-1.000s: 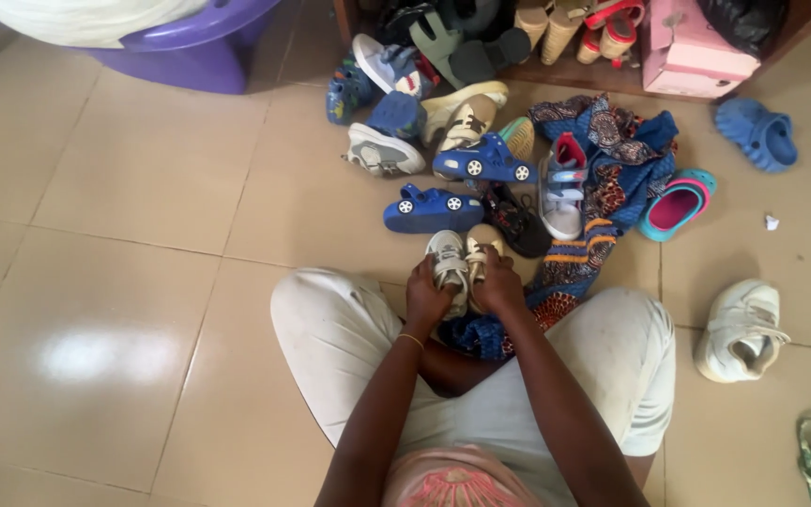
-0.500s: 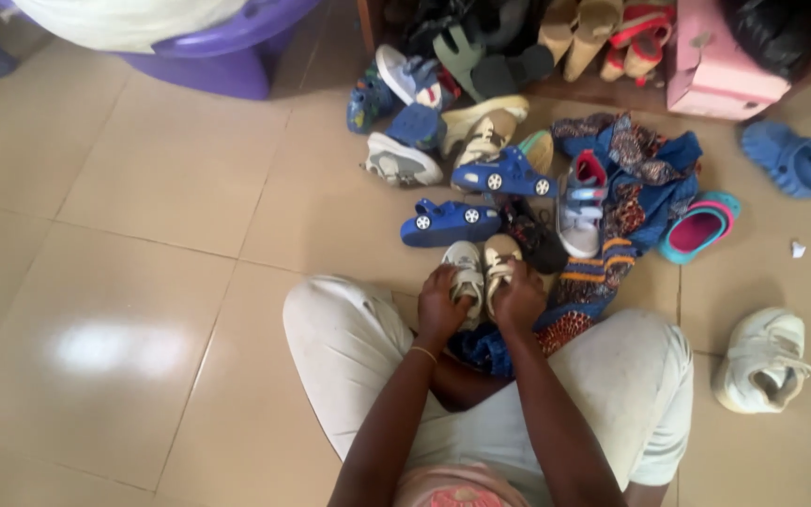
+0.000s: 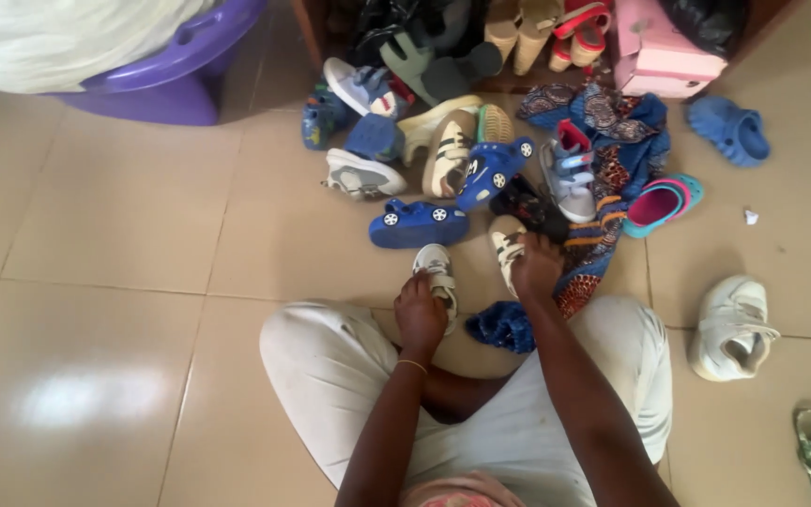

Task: Sort and organize a pile of children's and adult shoes on the floor.

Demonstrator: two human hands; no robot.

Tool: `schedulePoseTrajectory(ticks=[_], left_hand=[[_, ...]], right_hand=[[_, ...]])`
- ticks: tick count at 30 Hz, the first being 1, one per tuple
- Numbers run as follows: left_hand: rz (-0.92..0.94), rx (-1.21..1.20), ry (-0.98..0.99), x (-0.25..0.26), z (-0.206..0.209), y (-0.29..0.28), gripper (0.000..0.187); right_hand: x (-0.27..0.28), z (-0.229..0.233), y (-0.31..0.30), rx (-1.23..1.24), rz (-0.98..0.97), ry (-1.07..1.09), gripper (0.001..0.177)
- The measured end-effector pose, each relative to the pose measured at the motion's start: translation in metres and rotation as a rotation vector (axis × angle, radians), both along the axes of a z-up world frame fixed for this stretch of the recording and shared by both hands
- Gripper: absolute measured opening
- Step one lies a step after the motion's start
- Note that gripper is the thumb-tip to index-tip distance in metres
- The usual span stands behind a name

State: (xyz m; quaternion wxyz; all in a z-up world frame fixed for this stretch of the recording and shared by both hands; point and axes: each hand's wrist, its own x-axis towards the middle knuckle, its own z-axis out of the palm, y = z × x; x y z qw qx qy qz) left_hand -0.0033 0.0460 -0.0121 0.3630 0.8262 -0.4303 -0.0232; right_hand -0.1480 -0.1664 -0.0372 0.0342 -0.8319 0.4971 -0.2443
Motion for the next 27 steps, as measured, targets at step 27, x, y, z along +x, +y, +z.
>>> schedulePoseTrajectory(ticks=[27], left_hand=[[0.445,-0.402,0.862,0.247,-0.063,-0.13,0.086]], right_hand=[[0.028,0.099,0.086,0.952,0.443,0.714,0.078]])
